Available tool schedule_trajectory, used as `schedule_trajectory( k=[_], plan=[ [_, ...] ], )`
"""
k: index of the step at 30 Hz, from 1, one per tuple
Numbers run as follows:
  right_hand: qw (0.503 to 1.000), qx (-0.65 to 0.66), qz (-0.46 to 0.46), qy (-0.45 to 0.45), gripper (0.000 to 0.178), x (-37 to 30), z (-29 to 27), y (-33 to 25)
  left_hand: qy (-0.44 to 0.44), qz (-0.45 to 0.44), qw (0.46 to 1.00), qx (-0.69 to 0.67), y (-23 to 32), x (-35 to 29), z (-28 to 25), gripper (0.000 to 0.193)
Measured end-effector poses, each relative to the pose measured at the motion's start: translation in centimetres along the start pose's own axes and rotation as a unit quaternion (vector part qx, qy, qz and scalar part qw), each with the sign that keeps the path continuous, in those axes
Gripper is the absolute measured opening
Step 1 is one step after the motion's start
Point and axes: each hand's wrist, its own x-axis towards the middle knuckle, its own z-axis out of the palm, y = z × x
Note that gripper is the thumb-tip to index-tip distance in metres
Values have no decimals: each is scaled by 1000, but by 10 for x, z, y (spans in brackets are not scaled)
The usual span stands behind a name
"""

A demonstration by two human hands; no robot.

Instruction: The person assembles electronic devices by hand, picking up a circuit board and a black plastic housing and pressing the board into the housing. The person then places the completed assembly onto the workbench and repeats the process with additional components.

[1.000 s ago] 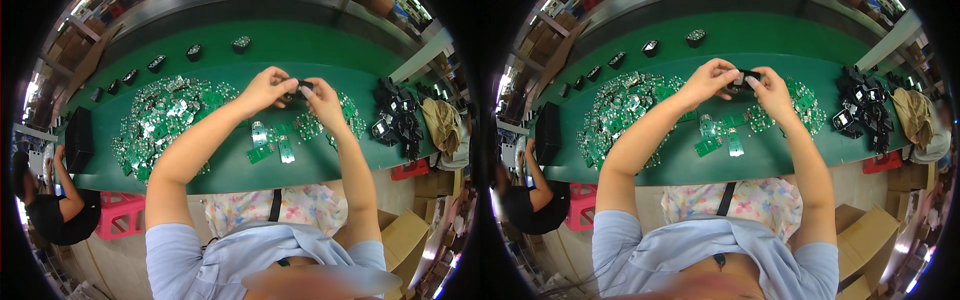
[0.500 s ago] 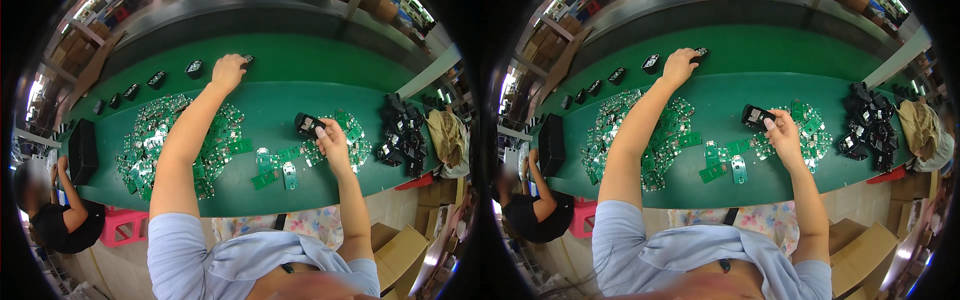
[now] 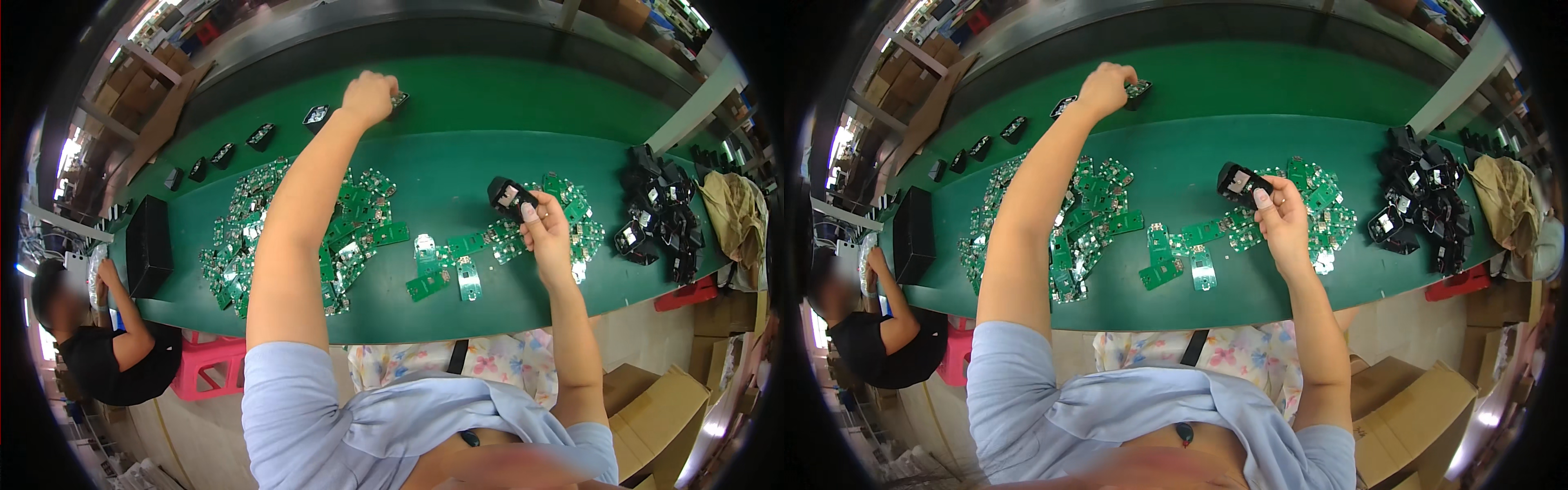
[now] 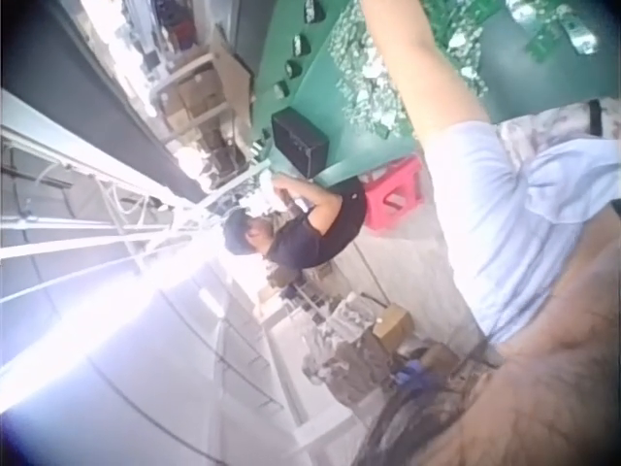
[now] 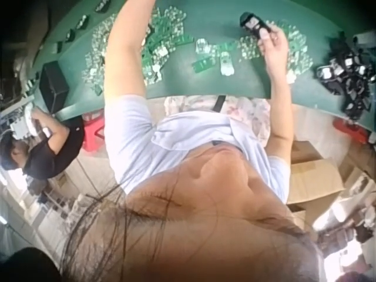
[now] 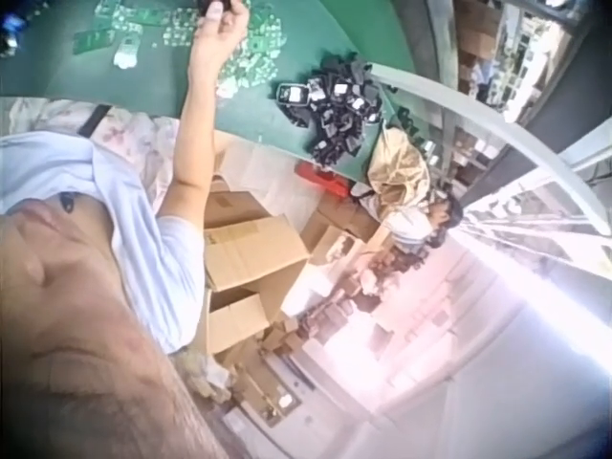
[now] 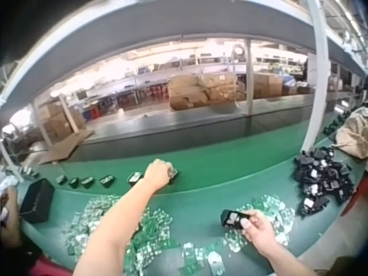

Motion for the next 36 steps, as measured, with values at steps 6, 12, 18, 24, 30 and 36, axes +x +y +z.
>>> schedule_trajectory(
  k=[6, 12, 18, 24, 30, 36],
  plan=[
    [1000, 14, -26, 11, 24, -5, -3, -7, 190, -19, 959, -209, 23, -11, -18, 16],
    [1000, 14, -19, -3, 24, -16, 3, -3, 27, -268, 951, -152, -11, 2, 19, 29],
    [999, 36, -3, 21, 23, -27, -2, 12, -152, -237, 958, -60, -10, 14, 39, 41],
    [998, 47, 4, 47, 23, -21, -9, 13, -84, -133, 976, -148, 13, -8, 36, 30],
    [997, 66, -4, 37, 22, -19, -6, 12, -70, -43, 986, -144, 4, -20, 38, 30],
    [996, 80, -5, 36, 22, -21, -8, 13, -88, -10, 994, -70, 7, -18, 32, 26]
  ],
)
